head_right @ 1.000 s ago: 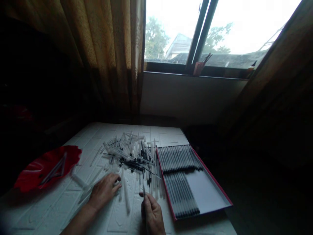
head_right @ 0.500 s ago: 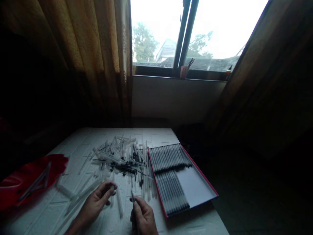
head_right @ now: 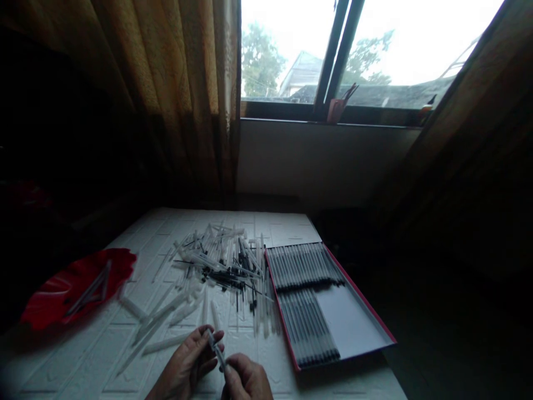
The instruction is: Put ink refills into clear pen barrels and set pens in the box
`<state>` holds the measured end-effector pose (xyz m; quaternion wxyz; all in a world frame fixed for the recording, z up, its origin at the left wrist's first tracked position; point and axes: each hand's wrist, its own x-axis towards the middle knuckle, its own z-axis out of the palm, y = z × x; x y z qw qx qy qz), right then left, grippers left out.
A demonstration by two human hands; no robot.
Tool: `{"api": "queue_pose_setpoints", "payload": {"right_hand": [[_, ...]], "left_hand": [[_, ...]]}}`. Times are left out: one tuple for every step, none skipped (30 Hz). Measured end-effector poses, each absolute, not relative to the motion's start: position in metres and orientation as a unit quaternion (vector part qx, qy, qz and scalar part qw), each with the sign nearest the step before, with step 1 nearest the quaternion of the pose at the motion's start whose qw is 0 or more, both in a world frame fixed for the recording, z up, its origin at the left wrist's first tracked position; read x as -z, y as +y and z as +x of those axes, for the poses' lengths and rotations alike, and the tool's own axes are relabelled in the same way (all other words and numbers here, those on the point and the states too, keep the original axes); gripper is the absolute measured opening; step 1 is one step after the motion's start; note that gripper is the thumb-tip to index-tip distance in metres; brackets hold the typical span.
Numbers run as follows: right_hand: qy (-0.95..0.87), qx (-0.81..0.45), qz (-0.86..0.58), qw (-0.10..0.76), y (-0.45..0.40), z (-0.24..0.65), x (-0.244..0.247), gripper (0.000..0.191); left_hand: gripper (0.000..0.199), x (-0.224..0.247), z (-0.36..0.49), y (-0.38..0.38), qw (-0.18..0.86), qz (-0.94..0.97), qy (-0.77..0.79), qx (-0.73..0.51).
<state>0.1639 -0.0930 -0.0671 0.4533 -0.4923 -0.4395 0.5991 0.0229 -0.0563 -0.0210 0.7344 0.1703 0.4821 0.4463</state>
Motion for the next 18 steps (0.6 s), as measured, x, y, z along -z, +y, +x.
{"api": "queue_pose_setpoints", "payload": {"right_hand": [[-0.448,-0.595,-0.495,0.448,-0.092,0.165,0.066,0.053],[-0.454,-0.593,-0.496,0.443,-0.092,0.166,0.065,0.053],[-0.459,-0.592,-0.498,0.438,-0.091,0.167,0.064,0.053],[-0.465,-0.589,-0.499,0.434,-0.091,0.167,0.063,0.053],[-0.471,-0.587,-0.500,0.429,-0.090,0.168,0.062,0.052],[-0.478,-0.583,-0.502,0.424,-0.090,0.168,0.061,0.050],[-0.487,-0.576,-0.505,0.420,-0.090,0.169,0.060,0.049],[-0.495,-0.569,-0.508,0.416,-0.090,0.169,0.059,0.048],[-0.502,-0.562,-0.512,0.413,-0.089,0.170,0.058,0.047],[-0.509,-0.557,-0.515,0.409,-0.089,0.170,0.057,0.047],[-0.515,-0.551,-0.517,0.405,-0.089,0.170,0.057,0.047],[-0.521,-0.547,-0.518,0.400,-0.089,0.171,0.057,0.047],[-0.526,-0.548,-0.517,0.394,-0.089,0.171,0.057,0.048],[-0.532,-0.549,-0.515,0.388,-0.089,0.171,0.057,0.049],[-0.539,-0.546,-0.514,0.383,-0.089,0.171,0.057,0.050],[-0.547,-0.541,-0.514,0.380,-0.089,0.171,0.057,0.050],[-0.556,-0.533,-0.515,0.377,-0.089,0.172,0.057,0.050],[-0.563,-0.525,-0.517,0.374,-0.088,0.172,0.056,0.050]], "left_hand": [[0.050,0.021,0.023,-0.057,0.734,0.175,0.482,-0.445],[0.050,0.021,0.023,-0.057,0.734,0.180,0.480,-0.445],[0.051,0.021,0.023,-0.057,0.736,0.183,0.476,-0.445],[0.051,0.021,0.023,-0.058,0.738,0.185,0.471,-0.446],[0.050,0.021,0.023,-0.058,0.741,0.186,0.466,-0.446],[0.050,0.022,0.024,-0.058,0.742,0.187,0.462,-0.448],[0.050,0.023,0.024,-0.058,0.743,0.187,0.459,-0.449],[0.049,0.024,0.024,-0.058,0.744,0.187,0.458,-0.450],[0.048,0.024,0.024,-0.057,0.744,0.187,0.456,-0.452],[0.048,0.025,0.024,-0.057,0.743,0.190,0.454,-0.453],[0.048,0.025,0.024,-0.056,0.743,0.194,0.453,-0.453],[0.048,0.026,0.024,-0.056,0.742,0.201,0.453,-0.453],[0.048,0.026,0.023,-0.056,0.740,0.208,0.453,-0.451],[0.049,0.026,0.023,-0.055,0.739,0.216,0.455,-0.448],[0.049,0.027,0.022,-0.055,0.736,0.224,0.459,-0.444],[0.050,0.028,0.021,-0.054,0.733,0.232,0.464,-0.440],[0.050,0.029,0.020,-0.054,0.729,0.241,0.470,-0.436],[0.049,0.030,0.019,-0.054,0.724,0.249,0.477,-0.432]]}}
